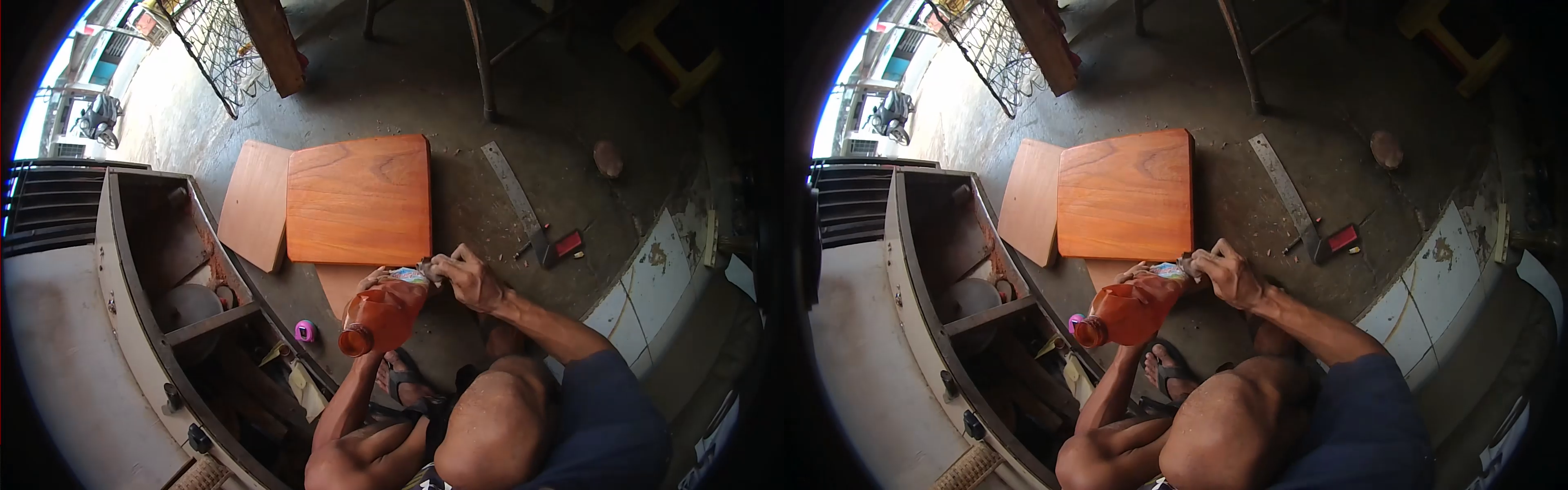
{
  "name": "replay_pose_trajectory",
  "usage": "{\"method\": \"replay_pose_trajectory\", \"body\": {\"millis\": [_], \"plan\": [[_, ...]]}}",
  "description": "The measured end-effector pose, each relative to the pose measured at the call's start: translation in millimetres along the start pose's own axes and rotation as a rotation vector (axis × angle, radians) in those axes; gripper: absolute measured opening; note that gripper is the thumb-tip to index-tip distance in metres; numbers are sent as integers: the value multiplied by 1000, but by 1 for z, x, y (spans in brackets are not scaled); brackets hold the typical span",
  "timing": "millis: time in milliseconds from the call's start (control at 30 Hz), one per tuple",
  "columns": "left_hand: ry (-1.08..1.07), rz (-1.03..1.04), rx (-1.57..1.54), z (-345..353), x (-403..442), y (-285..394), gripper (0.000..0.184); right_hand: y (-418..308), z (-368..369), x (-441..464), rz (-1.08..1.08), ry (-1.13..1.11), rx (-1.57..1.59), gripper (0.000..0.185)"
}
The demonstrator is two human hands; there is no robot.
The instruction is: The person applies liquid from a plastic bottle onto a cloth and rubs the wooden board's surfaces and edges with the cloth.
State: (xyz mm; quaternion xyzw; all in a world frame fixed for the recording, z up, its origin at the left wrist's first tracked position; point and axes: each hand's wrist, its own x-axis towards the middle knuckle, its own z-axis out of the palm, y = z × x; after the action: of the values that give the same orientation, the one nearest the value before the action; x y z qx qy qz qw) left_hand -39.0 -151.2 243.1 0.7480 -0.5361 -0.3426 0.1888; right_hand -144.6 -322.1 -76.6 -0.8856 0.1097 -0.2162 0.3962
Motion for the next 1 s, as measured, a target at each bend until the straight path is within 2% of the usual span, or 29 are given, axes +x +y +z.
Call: {"method": "replay_pose_trajectory", "body": {"millis": [100, 167, 200, 267, 333, 400, 467, 500, 567, 600, 700, 800, 867, 1000], "plan": [[-13, 25, -15, -7, -3, 7, 28, -2, -11, 13, 96, 107, 72, 30], [-7, 34, -37, -11, -8, 11, 28, 7, -11, 30, 128, -113, 51, 26], [-4, 43, -46, -15, -11, 12, 28, 8, -12, 45, 112, -119, 51, 26], [33, 59, -29, -19, -21, 14, 27, 1, -17, 86, -80, -70, 78, 32], [117, 71, 82, -15, -32, 11, 25, -15, -13, 142, -191, -112, 39, 33], [86, -178, -34, 0, -49, -4, 21, -23, 23, 190, -271, -159, 27, 31], [247, -228, -161, 19, -49, -39, 24, -25, 75, 232, -480, -322, 30, 25], [341, -250, -229, 32, -47, -61, 26, -30, 100, 248, -496, -333, 36, 25], [550, -280, -356, 65, -31, -116, 30, -45, 146, 272, -674, -389, -20, 18], [657, -286, -424, 85, -18, -147, 32, -52, 161, 280, -685, -407, -14, 18], [870, -239, -544, 134, 18, -220, 39, -58, 187, 283, -786, -561, -258, 13], [970, -153, -616, 169, 40, -264, 46, -40, 159, 265, -803, -681, -273, 11], [1003, -100, -629, 185, 45, -279, 51, -19, 129, 235, -824, -564, -267, 12], [1024, -20, -618, 200, 52, -293, 60, 14, 46, 162, -809, -469, -365, 17]]}}
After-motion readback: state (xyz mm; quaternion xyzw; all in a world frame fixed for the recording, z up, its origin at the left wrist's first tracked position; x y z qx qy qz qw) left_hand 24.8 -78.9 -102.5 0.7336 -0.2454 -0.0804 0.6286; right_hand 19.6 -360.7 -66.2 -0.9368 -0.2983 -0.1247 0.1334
